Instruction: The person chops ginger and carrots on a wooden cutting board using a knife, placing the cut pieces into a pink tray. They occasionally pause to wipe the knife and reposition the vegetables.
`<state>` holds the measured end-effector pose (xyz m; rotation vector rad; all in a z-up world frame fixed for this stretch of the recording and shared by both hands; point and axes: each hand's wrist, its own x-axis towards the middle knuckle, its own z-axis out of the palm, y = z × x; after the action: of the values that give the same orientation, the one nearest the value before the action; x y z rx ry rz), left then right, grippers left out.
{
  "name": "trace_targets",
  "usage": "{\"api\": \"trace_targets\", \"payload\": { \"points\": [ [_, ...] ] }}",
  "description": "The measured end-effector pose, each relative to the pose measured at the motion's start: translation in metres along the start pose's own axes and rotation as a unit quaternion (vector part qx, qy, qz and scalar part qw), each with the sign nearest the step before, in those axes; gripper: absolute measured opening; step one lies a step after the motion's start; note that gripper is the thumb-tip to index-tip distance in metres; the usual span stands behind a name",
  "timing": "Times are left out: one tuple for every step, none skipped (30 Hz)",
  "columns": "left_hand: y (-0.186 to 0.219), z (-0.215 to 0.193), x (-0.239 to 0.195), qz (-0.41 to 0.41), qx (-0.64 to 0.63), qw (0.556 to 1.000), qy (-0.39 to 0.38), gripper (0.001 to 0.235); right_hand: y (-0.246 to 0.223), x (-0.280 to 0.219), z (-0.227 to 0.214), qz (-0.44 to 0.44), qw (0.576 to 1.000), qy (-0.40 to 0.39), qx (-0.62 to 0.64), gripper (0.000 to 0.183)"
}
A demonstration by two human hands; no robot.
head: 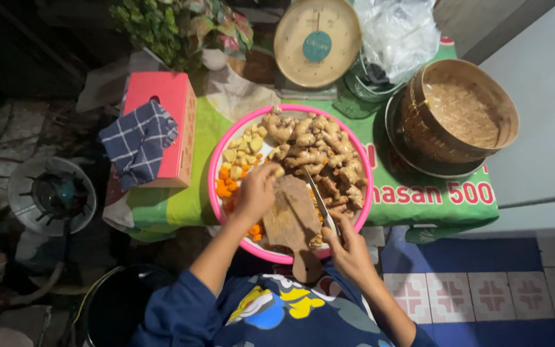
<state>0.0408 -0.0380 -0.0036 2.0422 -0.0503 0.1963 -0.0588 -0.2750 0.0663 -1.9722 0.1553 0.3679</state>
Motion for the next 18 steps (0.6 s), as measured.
{"api": "trace_targets", "payload": {
  "points": [
    [0.002,0.002,-0.017,0.006,-0.004,1.000,-0.013,0.025,-0.003,0.001,0.001,-0.002,1.000,-0.007,0.004,0.041],
    [0.004,0.005,-0.030,0.012,-0.008,1.000,-0.026,0.024,-0.007,0.001,0.001,-0.069,0.997,-0.011,-0.022,0.043],
    [0.005,0.009,-0.039,0.009,0.016,1.000,-0.025,0.020,-0.010,0.001,0.000,-0.134,0.990,-0.016,-0.047,0.045],
    [0.006,0.013,-0.047,0.006,0.040,0.999,-0.025,0.017,-0.013,-0.002,0.000,-0.199,0.977,-0.022,-0.072,0.048],
    [0.007,0.016,-0.051,0.004,0.064,0.998,-0.023,0.014,-0.017,-0.003,0.000,-0.181,0.979,-0.040,-0.083,0.048],
    [0.009,0.019,-0.056,0.015,0.057,0.998,0.003,0.016,-0.021,-0.005,0.001,-0.164,0.980,-0.058,-0.094,0.049],
    [0.010,0.021,-0.058,0.026,0.051,0.998,0.029,0.018,-0.024,-0.006,0.002,-0.147,0.981,-0.076,-0.105,0.049],
    [0.010,0.022,-0.060,0.038,0.045,0.997,0.055,0.021,-0.027,-0.008,0.003,-0.129,0.981,-0.083,-0.119,0.053],
    [0.008,0.021,-0.058,0.041,0.047,0.996,0.055,0.021,-0.030,-0.009,0.005,-0.112,0.981,-0.090,-0.133,0.056],
    [0.006,0.020,-0.057,0.044,0.050,0.996,0.055,0.021,-0.032,-0.010,0.007,-0.095,0.980,-0.097,-0.148,0.060],
    [0.005,0.020,-0.057,0.048,0.053,0.996,0.055,0.021,-0.033,-0.010,0.008,-0.105,0.978,-0.095,-0.154,0.059],
    [0.004,0.020,-0.058,0.038,0.058,0.996,0.055,0.017,-0.034,-0.011,0.008,-0.114,0.976,-0.092,-0.160,0.058],
    [0.002,0.020,-0.057,0.027,0.064,0.996,0.053,0.013,-0.034,-0.011,0.010,-0.123,0.974,-0.090,-0.166,0.058],
    [0.001,0.020,-0.057,0.017,0.069,0.996,0.052,0.010,-0.034,-0.010,0.011,-0.129,0.972,-0.090,-0.173,0.058],
    [0.000,0.021,-0.057,0.027,0.071,0.995,0.059,0.010,-0.033,-0.010,0.012,-0.133,0.971,-0.089,-0.179,0.058],
    [0.000,0.022,-0.057,0.036,0.073,0.995,0.066,0.011,-0.032,-0.010,0.013,-0.138,0.969,-0.089,-0.186,0.059],
    [0.000,0.023,-0.057,0.046,0.073,0.994,0.073,0.011,-0.031,-0.011,0.014,-0.145,0.968,-0.086,-0.183,0.057],
    [0.000,0.023,-0.057,0.046,0.078,0.994,0.068,0.011,-0.030,-0.011,0.016,-0.152,0.968,-0.084,-0.180,0.056]
  ]
}}
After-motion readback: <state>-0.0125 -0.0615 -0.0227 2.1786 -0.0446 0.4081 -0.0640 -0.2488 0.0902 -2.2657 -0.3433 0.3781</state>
